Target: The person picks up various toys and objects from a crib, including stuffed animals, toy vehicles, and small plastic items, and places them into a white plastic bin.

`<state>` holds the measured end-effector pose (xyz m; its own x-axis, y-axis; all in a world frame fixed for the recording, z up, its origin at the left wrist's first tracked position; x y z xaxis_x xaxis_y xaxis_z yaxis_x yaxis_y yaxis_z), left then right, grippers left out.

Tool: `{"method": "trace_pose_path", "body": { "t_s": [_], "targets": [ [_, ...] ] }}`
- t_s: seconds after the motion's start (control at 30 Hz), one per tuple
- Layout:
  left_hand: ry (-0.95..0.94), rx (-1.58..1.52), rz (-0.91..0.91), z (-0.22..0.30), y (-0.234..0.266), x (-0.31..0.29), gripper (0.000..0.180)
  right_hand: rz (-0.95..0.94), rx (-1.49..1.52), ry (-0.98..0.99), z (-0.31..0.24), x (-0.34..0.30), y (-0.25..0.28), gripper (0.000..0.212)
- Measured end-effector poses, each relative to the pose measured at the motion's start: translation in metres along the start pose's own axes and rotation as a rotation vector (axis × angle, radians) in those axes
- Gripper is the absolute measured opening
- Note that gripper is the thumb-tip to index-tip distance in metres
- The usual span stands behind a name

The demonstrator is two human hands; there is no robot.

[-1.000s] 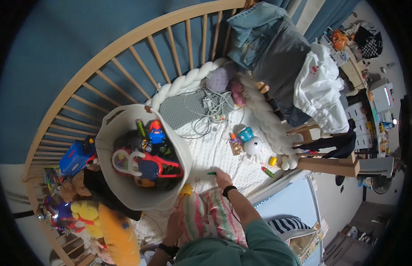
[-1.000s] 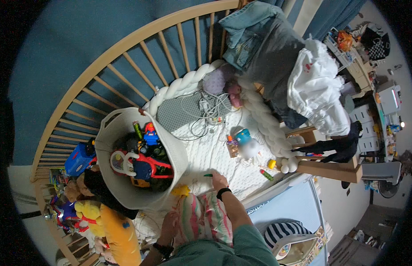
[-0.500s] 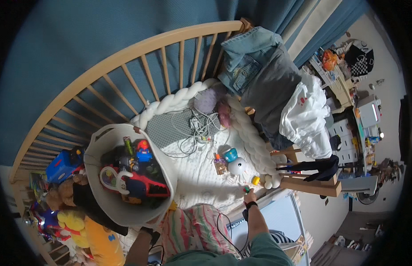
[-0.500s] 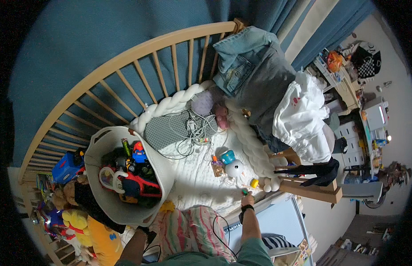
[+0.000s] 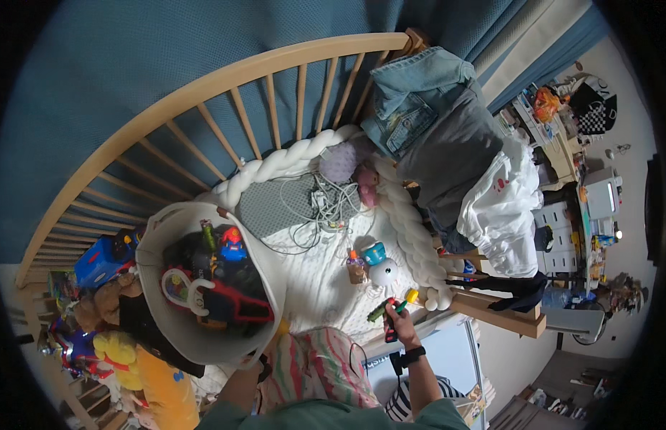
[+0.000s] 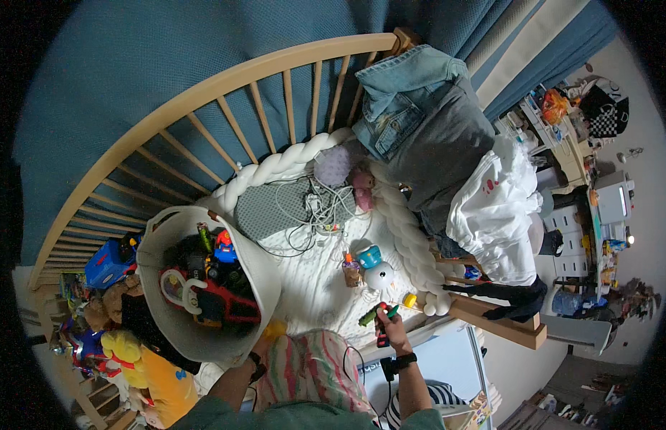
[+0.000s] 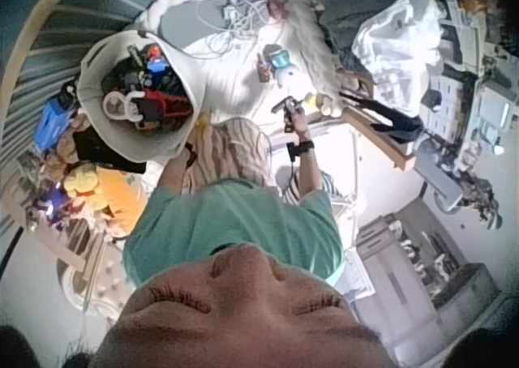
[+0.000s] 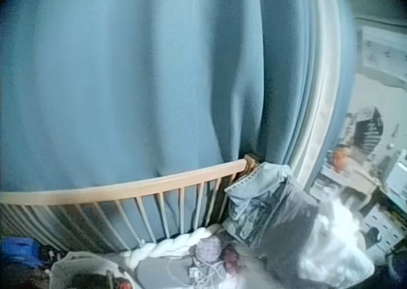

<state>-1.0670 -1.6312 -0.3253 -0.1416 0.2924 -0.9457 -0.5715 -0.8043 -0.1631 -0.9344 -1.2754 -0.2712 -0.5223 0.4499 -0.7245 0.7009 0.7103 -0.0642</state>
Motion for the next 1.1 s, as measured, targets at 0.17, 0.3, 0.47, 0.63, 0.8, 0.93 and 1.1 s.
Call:
{"method": "trace_pose_path", "body": {
  "t_s": [0.17, 0.3, 0.47, 0.63, 0.8, 0.93, 1.1],
  "targets": [
    [-0.146, -0.212, -0.033, 0.045, -0.036, -0.073, 0.064, -0.252, 0.137, -0.065, -0.078, -0.036, -0.052, 0.022],
    [-0.606, 0.759, 0.438, 0.043, -0.02, -0.113, 0.05, -0.428, -0.107, 0.058, -0.125, -0.059, -0.107, 0.017],
    [-0.562, 0.676, 0.632, 0.068, -0.016, -0.219, 0.049, -0.698, -0.243, 0.028, -0.148, -0.086, -0.22, 0.019],
    [-0.597, 0.419, 0.815, 0.065, 0.011, -0.274, 0.047, -0.797, -0.54, 0.319, -0.145, -0.09, -0.319, 0.02],
    [-0.571, 0.173, 0.846, 0.06, 0.037, -0.307, 0.051, -0.665, -0.718, 0.623, -0.138, -0.046, -0.356, 0.028],
    [-0.672, 0.107, 0.857, 0.061, 0.067, -0.301, 0.052, -0.601, -0.67, 0.573, -0.142, -0.035, -0.358, 0.023],
    [-0.833, 0.114, 0.809, 0.084, 0.105, -0.31, 0.048, -0.545, -0.536, 0.55, -0.146, -0.059, -0.359, 0.025]
  ]
}}
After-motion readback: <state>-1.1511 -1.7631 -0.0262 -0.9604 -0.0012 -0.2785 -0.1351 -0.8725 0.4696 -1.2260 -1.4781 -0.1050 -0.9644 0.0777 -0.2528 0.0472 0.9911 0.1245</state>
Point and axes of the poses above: each hand's wrist, its own x-axis towards the middle knuckle, its own y-axis out of the back of the hand, z = x × y, the point moved 8 cm from there along x, towards the middle knuckle, and after that the axes turned 1 degree about z, right-handed, at the moved point
